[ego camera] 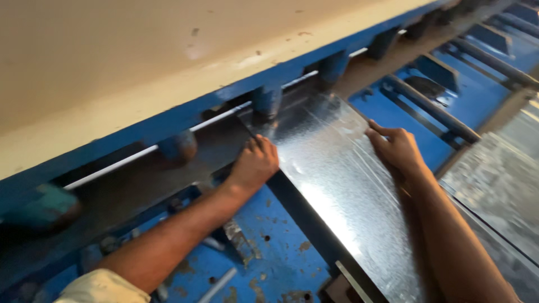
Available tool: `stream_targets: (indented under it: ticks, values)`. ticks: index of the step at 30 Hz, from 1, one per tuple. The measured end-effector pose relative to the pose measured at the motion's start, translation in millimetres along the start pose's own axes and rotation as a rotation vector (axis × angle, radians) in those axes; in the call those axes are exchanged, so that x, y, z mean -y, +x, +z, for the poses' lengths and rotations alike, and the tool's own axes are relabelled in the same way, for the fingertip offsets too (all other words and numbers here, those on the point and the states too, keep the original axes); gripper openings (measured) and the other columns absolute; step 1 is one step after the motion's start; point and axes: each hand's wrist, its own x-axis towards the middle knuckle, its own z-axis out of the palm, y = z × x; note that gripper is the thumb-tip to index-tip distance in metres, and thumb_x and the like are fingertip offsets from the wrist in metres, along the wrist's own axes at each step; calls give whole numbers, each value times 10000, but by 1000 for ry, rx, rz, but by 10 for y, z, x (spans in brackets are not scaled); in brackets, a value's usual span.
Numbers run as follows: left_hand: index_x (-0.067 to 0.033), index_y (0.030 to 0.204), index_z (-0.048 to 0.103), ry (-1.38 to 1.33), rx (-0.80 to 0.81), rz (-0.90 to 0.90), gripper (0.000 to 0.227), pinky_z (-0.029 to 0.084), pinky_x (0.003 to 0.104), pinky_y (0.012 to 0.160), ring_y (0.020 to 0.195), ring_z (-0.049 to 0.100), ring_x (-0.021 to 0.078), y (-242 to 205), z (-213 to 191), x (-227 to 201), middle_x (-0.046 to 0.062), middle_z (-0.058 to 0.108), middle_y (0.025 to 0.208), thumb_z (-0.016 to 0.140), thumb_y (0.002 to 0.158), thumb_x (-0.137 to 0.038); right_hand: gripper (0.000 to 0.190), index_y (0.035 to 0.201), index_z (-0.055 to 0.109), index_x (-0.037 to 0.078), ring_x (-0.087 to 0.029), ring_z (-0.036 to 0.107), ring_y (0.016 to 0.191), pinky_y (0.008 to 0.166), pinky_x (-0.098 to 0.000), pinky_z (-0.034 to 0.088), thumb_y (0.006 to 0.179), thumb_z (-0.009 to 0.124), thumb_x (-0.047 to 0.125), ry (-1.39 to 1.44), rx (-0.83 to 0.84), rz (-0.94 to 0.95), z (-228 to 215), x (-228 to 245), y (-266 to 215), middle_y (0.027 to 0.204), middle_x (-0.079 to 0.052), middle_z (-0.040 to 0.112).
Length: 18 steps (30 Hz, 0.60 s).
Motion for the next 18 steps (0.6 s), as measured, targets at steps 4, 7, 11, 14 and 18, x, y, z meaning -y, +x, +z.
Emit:
stream_targets:
  ticks: [4,7,11,14,18]
  values:
    - [65,890,718,-32,-59,47,224,604,348,578,710,747,297,-39,-111,-157,260,736,881,669,759,-110,480,1389,670,194,-403,735,963,921,-473,546,993,610,458,5,-53,-73,-13,15,-74,1028,-312,735]
    - [67,938,710,61,17,172,102,507,287,502,624,677,200,-111,-46,-228,243,716,859,681,842,50,477,1374,685,201,-447,713,1024,967,-476,528,992,605,475,-35,-60,-80,10,-53,-35,1068,-334,715]
    - [108,1034,719,66,77,169,195,463,305,442,559,638,181,-147,-8,-312,281,712,899,648,865,40,476,1365,688,206,-467,700,1051,1001,-486,510,995,589,489,-43,-57,-77,19,-86,-13,1097,-328,713]
    - [121,1102,710,131,153,100,329,467,321,411,507,637,189,-144,-135,-435,345,723,1012,613,831,-36,474,1376,690,206,-483,680,1078,1092,-491,445,1014,577,490,-64,-50,-92,4,-63,-24,1084,-336,719]
    - [119,1164,689,169,230,80,393,484,336,419,505,647,211,-121,-230,-461,363,704,1094,590,834,-70,487,1390,674,213,-477,675,1102,1060,-493,472,1004,571,492,-46,-28,-35,-17,-9,-58,1117,-333,706]
